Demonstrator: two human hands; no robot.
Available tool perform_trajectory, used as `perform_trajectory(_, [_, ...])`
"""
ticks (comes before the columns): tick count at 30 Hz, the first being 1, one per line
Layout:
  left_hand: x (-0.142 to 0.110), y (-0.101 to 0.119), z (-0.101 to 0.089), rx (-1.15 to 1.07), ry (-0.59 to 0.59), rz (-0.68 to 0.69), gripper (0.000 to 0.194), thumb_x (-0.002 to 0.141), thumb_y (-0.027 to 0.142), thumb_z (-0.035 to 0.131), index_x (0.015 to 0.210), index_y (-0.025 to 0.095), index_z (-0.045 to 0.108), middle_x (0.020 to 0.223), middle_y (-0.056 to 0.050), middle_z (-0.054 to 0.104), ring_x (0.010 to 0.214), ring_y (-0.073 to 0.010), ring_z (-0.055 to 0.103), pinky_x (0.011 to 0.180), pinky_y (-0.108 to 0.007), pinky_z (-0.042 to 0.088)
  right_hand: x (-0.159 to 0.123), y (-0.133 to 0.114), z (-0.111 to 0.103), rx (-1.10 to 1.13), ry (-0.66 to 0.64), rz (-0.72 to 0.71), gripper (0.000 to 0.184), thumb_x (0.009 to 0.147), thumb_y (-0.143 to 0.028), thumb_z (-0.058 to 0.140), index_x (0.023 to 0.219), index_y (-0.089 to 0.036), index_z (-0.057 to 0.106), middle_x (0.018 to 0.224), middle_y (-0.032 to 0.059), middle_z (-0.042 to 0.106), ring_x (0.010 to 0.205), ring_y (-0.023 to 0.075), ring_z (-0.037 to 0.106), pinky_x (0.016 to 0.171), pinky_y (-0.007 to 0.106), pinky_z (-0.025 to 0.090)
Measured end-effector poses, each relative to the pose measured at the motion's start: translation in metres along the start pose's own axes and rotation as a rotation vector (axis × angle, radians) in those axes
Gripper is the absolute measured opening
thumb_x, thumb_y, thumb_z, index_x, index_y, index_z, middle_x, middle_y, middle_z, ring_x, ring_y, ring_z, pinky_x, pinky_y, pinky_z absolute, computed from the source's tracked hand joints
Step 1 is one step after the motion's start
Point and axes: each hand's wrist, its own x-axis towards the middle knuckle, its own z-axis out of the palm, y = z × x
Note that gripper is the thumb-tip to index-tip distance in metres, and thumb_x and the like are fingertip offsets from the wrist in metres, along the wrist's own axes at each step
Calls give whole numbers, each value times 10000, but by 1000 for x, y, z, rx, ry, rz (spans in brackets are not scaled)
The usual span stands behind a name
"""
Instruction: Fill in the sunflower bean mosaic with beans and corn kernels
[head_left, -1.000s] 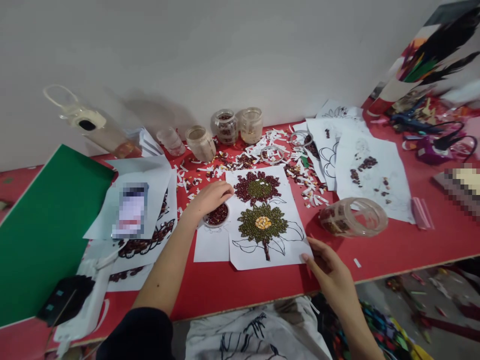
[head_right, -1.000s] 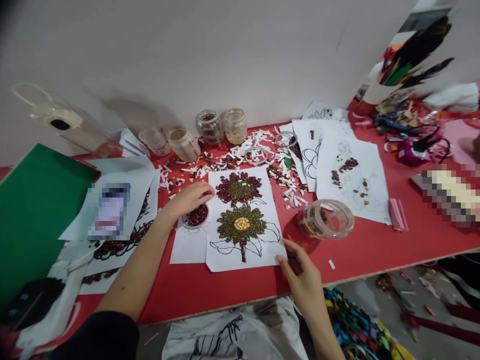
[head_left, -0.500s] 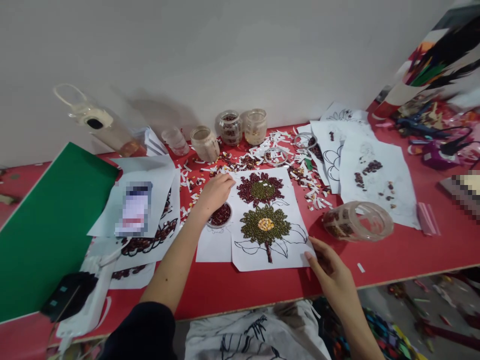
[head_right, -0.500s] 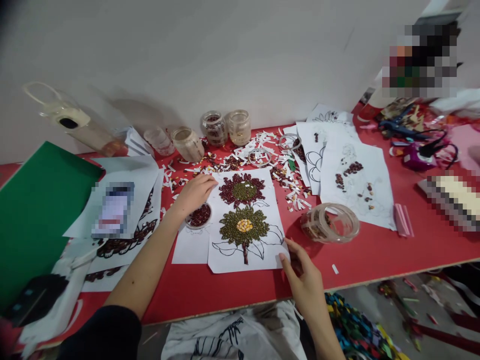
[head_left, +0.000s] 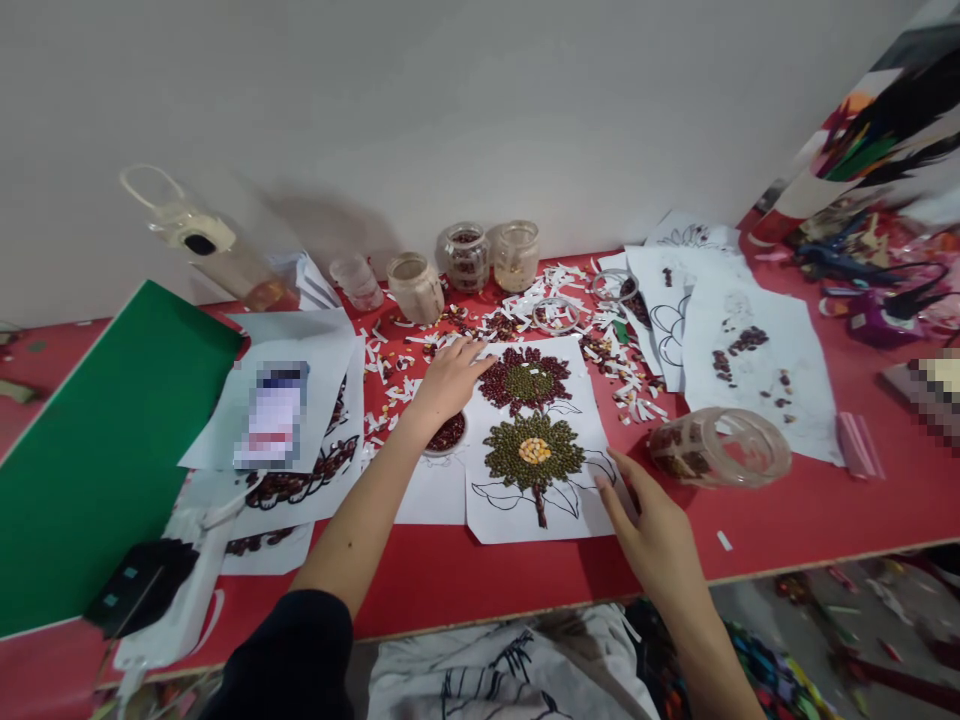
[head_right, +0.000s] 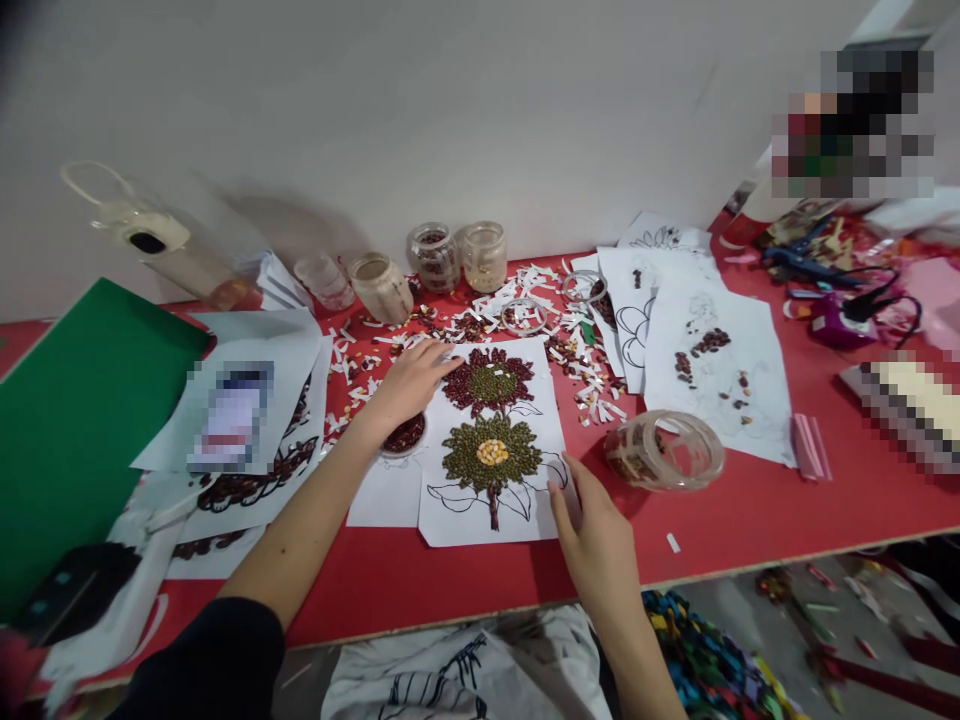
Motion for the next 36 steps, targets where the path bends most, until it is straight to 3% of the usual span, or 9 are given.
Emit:
perform_trajectory(5, [-1,-10,1,5,-7,-17,501,882,-35,433,1270,213,630,1477,-92,530,1426,-308,399,1172,-547,360,14,-3,-5,35,-99,-81,562,919,-580,496,1343,-219,575,1330,137,664,1211,331,641,998,481,527])
perform_trajectory(10, [-6,-19,3,6,3,-28,458,915,11,441,1290,212,611,1469,-90,544,1416,-288,421,1158,-529,390,27,-5,-15,211,-263,-93,637,895,-574,583,1446,-274,477,1480,99,553,1378,308,507,1159,528,385])
perform_trajectory(13, [-8,-23,4,7,26,-54,465,912,6,422,1303,184,598,1470,-118,536,1417,-285,423,1166,-537,377,40,-7,-16,365,-323,-90,642,894,-551,606,1466,-303,451,1538,90,486,1379,286,507,1145,506,412])
perform_trajectory(16, [-11,-26,4,10,47,-74,472,899,-7,411,1309,145,591,1453,-145,540,1392,-272,453,1180,-496,377,56,-11,-9,430,-281,-68,646,899,-528,602,1474,-288,428,1507,125,509,1305,277,575,1081,484,477])
perform_trajectory(20, [-16,-22,2,15,70,-88,398,925,33,428,1260,131,621,1371,-150,587,1306,-268,524,1134,-445,440,75,-15,6,415,-192,-112,633,890,-505,604,1457,-264,457,1464,120,553,1349,275,532,1108,477,445])
perform_trajectory(24, [-17,-14,-2,17,102,-84,289,963,114,476,1176,173,663,1307,-117,617,1246,-267,542,1101,-446,457,90,-10,16,426,-166,-165,525,907,-467,554,1380,-240,537,1307,107,675,1182,255,652,1036,454,501])
perform_trajectory(32, [9,-15,-3,69,74,-48,141,988,216,553,1027,183,684,1071,-80,672,1060,-233,600,963,-397,510,111,-1,31,357,-105,-122,416,846,-481,607,1153,-199,606,1095,129,739,990,286,696,873,454,540])
perform_trajectory(36, [17,-16,3,116,35,-47,242,985,330,609,1154,160,636,1187,-84,642,1057,-215,636,930,-428,550,116,-3,34,327,-69,-127,389,817,-494,633,1064,-193,630,983,106,744,880,269,683,812,424,533])
